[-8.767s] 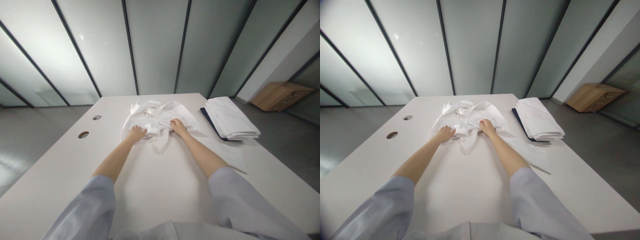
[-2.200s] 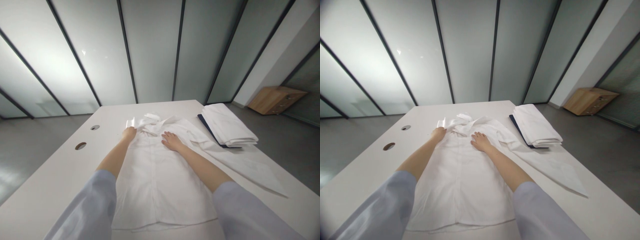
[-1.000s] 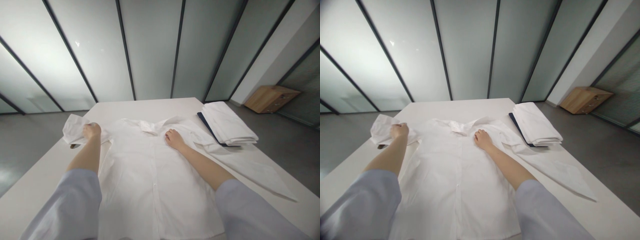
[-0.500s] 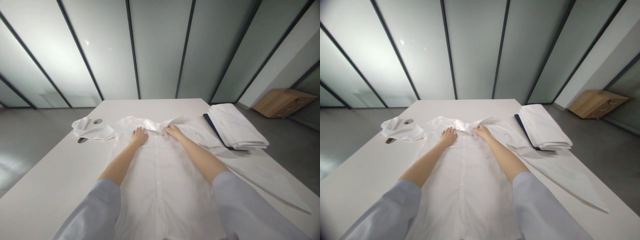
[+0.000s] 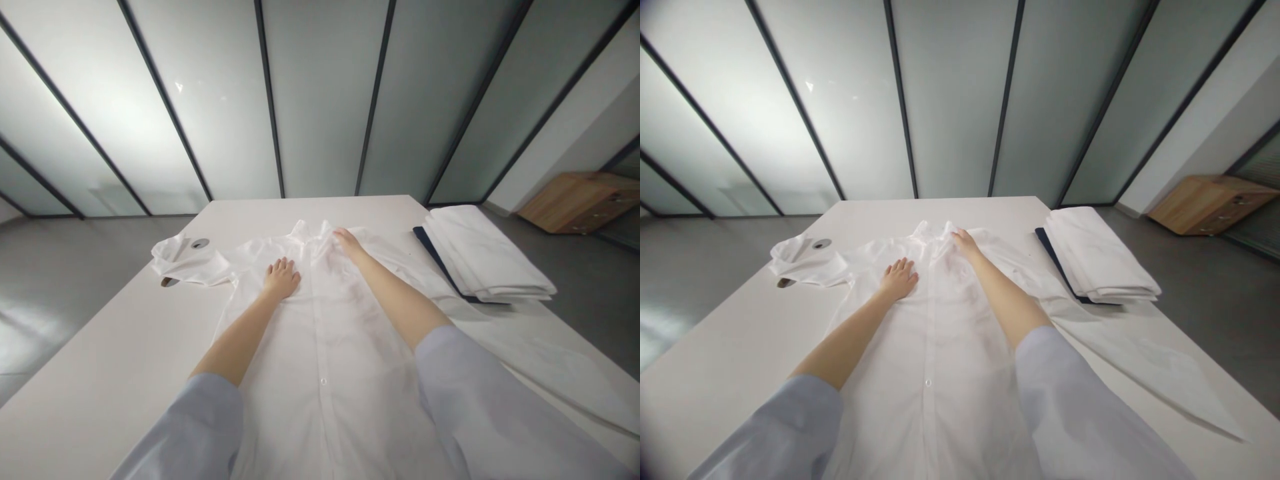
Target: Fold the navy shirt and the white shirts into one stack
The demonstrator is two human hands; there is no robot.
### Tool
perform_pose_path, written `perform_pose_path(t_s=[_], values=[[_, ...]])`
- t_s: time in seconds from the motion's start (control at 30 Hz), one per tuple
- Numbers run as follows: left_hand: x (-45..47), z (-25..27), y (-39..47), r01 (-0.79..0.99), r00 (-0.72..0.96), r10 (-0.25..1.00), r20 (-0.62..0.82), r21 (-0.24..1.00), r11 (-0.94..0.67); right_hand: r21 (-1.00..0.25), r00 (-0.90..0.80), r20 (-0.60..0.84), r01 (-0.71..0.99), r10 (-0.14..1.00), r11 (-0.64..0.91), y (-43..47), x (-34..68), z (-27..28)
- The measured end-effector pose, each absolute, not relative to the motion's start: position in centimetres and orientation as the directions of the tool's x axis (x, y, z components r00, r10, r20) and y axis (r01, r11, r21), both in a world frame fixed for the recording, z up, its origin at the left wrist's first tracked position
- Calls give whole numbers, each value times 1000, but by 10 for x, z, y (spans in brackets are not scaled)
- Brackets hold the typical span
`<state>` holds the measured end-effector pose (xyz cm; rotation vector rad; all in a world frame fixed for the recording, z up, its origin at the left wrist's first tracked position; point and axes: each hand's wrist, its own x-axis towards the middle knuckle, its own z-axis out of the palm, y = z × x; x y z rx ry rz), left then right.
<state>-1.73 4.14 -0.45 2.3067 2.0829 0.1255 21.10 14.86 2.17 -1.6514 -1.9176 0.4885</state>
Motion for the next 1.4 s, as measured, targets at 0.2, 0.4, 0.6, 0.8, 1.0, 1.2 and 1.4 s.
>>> perform_pose_path(t_s=[0.2, 0.4, 0.6, 0.8, 1.0, 1.2, 1.4], values=[[-23, -4, 56, 994, 66, 998, -16, 87, -64, -238, -118, 81, 962, 990, 135, 99, 237, 2], [-32, -6, 74, 991, -95, 995, -14, 97, 96, -171, 75, -49, 982, 996, -82, 99, 276, -10], [-37, -2, 74, 990, -110, 994, 26, 94, 107, -195, 68, 50, 979, 996, -57, 116, 284, -9], [-47, 1, 52, 997, 22, 982, 190, 67, -35, -150, 9, 185, 989, 983, 19, 108, 279, -1], [-34, 4, 30, 998, -42, 988, 149, 54, 34, -73, -178, 88, 980, 980, 185, 66, 236, 5], [-22, -1, 29, 999, -52, 998, -31, 3, 52, -111, -219, -112, 972, 969, 207, 28, 220, -4], [-25, -2, 54, 999, -10, 999, -43, 34, 11, -123, -210, -66, 972, 975, 201, 51, 240, -4]])
